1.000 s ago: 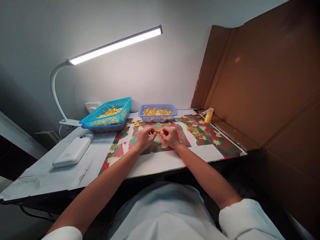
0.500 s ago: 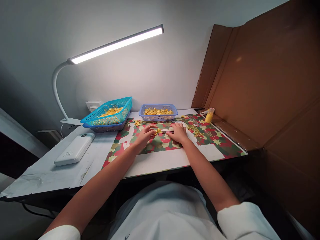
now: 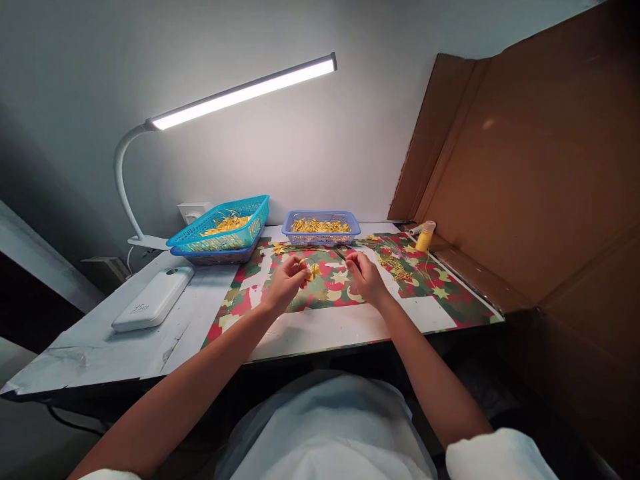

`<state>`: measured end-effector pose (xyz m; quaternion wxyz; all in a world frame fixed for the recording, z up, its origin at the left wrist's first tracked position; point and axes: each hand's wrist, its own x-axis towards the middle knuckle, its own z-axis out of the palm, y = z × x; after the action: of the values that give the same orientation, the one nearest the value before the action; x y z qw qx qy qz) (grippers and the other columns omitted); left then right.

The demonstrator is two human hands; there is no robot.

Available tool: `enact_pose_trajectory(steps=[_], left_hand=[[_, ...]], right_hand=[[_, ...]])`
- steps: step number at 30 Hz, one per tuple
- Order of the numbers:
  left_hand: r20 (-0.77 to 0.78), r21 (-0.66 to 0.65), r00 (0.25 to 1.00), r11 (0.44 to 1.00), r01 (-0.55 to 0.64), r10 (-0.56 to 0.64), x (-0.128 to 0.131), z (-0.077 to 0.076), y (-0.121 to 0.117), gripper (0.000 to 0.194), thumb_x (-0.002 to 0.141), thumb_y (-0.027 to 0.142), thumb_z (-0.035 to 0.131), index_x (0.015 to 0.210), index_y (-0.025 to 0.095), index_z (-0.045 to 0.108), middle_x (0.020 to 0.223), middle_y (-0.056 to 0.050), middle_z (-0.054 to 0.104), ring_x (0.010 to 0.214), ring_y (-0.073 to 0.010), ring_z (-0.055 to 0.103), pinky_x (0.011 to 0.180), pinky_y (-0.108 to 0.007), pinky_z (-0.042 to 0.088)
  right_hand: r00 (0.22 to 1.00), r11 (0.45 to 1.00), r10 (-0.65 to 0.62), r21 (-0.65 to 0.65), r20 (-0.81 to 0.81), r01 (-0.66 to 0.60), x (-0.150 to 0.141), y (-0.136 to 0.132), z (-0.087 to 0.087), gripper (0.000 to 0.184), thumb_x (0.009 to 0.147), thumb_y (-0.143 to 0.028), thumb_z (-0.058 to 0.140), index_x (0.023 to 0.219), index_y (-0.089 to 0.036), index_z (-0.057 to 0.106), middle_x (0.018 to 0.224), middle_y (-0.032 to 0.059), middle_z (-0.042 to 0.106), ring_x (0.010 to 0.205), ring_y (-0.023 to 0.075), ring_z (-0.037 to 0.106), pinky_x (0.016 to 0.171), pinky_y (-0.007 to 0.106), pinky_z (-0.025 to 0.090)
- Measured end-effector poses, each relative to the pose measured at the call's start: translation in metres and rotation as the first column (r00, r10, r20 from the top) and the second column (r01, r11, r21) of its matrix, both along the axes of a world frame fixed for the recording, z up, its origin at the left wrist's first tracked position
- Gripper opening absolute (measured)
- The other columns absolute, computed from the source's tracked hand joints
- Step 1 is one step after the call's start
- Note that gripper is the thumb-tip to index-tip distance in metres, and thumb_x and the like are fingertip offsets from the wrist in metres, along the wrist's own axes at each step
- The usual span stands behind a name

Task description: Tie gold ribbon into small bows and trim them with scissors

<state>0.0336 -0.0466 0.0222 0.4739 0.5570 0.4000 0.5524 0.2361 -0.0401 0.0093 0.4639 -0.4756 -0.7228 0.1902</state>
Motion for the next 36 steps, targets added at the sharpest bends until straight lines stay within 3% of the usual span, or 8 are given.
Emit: enact_pose_trajectory(steps=[3, 7, 16, 28, 36], left_hand=[[-0.057, 0.038, 0.998, 0.999, -0.038, 0.040, -0.004, -0.005, -0.025, 0.021, 0.065, 0.024, 0.065, 0.070, 0.020, 0.045, 0.055, 0.008, 0.045, 0.048, -0.0067, 0.042, 0.047, -0.019, 0.035], [-0.066, 0.064, 0.996, 0.996, -0.056, 0.061, -0.005, -0.018, -0.053, 0.020, 0.069, 0.027, 0.065, 0.075, 0.021, 0.047, 0.059, 0.006, 0.048, 0.051, -0.0078, 0.044, 0.048, -0.019, 0.036], [0.013, 0.025, 0.996, 0.996, -0.088, 0.088, -0.001, -0.031, -0.064, 0.023, 0.069, 0.031, 0.067, 0.076, 0.020, 0.048, 0.066, 0.004, 0.049, 0.057, -0.0086, 0.047, 0.049, -0.019, 0.039], [0.056, 0.006, 0.994, 0.995, -0.096, 0.096, 0.000, -0.033, -0.068, 0.021, 0.068, 0.027, 0.068, 0.077, 0.021, 0.050, 0.069, 0.004, 0.049, 0.060, -0.0093, 0.049, 0.051, -0.020, 0.041], [-0.005, 0.073, 0.997, 0.994, -0.080, 0.080, 0.001, -0.032, -0.070, 0.019, 0.073, 0.029, 0.067, 0.078, 0.020, 0.051, 0.070, 0.003, 0.051, 0.064, -0.0107, 0.051, 0.058, -0.022, 0.043]], right_hand=[[0.988, 0.988, 0.151, 0.020, 0.041, -0.152, -0.005, -0.043, -0.006, 0.021, 0.091, -0.040, 0.046, 0.092, -0.021, 0.053, 0.078, 0.0027, 0.062, 0.065, 0.0153, 0.056, 0.060, 0.026, 0.043], [0.973, 0.992, 0.126, -0.016, 0.191, -0.125, -0.018, -0.075, -0.018, 0.016, 0.090, -0.036, 0.048, 0.094, -0.022, 0.054, 0.084, 0.0044, 0.066, 0.072, 0.0170, 0.061, 0.065, 0.027, 0.044], [0.968, 0.996, 0.089, -0.034, 0.233, -0.083, -0.023, -0.075, -0.022, 0.016, 0.090, -0.036, 0.046, 0.092, -0.022, 0.053, 0.083, 0.0041, 0.067, 0.071, 0.0169, 0.062, 0.064, 0.026, 0.043], [0.967, 0.998, 0.060, -0.027, 0.249, -0.055, -0.022, -0.078, -0.021, 0.016, 0.089, -0.037, 0.047, 0.088, -0.022, 0.055, 0.080, 0.0033, 0.068, 0.068, 0.0167, 0.062, 0.062, 0.026, 0.041], [0.962, 0.999, 0.042, -0.045, 0.269, -0.031, -0.022, -0.078, -0.022, 0.017, 0.089, -0.037, 0.048, 0.088, -0.022, 0.055, 0.079, 0.0030, 0.067, 0.068, 0.0166, 0.061, 0.062, 0.025, 0.040]])
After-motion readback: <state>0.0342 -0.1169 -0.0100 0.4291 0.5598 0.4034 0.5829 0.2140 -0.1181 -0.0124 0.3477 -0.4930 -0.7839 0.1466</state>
